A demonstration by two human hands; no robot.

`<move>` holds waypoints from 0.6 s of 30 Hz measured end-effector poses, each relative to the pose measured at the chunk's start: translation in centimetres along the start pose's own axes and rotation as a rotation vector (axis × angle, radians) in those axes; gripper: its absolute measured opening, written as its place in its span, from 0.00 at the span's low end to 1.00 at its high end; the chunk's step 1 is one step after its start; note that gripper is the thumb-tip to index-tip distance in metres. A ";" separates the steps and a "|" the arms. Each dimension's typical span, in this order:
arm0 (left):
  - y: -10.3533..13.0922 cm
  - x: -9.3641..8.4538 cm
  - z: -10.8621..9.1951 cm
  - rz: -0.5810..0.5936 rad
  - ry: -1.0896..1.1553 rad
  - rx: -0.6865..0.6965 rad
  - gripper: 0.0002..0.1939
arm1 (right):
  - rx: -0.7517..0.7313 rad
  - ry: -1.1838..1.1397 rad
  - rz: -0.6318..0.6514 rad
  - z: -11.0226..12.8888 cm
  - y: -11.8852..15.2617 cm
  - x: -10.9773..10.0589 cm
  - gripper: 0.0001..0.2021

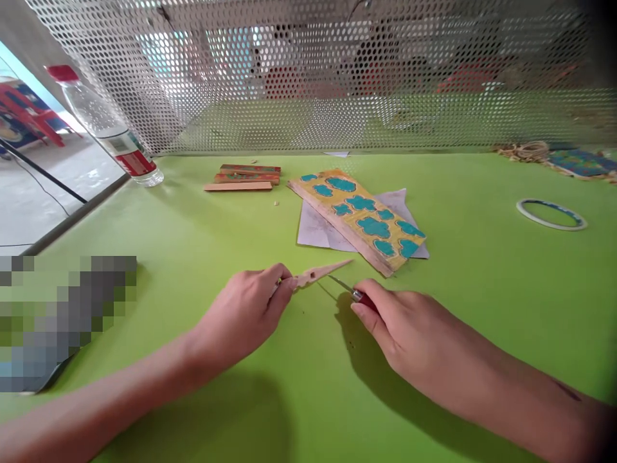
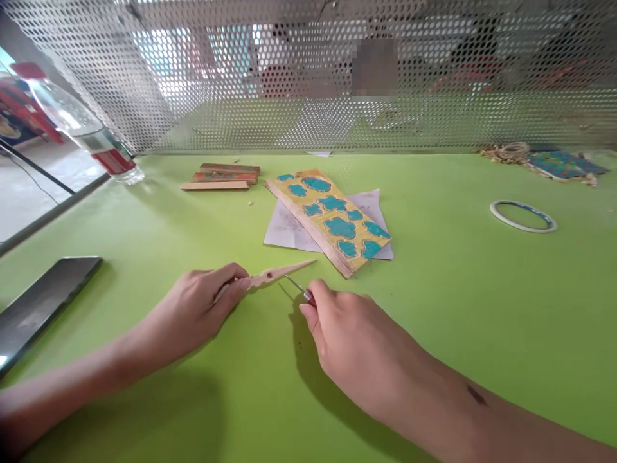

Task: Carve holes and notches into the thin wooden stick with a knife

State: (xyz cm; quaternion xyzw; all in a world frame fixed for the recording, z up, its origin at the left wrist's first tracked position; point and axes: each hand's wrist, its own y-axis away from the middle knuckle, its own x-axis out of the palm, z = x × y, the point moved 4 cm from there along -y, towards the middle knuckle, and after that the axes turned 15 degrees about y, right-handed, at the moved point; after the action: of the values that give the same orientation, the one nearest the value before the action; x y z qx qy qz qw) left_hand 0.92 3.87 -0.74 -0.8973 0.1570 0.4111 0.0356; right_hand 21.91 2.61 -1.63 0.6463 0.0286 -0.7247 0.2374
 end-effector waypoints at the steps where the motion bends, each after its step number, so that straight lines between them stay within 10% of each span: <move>1: 0.0 0.1 0.1 0.007 -0.008 0.002 0.17 | -0.015 0.023 0.002 0.1 0.0 0.1 0.12; 18: 0.0 0.5 -0.6 0.007 -0.109 0.139 0.19 | -0.125 0.347 -0.146 1.7 0.0 -0.5 0.09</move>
State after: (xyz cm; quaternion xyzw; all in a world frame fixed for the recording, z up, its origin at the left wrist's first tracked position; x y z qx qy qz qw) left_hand 1.66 3.64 -0.69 -0.8684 0.1860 0.4475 0.1047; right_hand 20.35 2.12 -0.84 0.7418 0.1608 -0.6144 0.2152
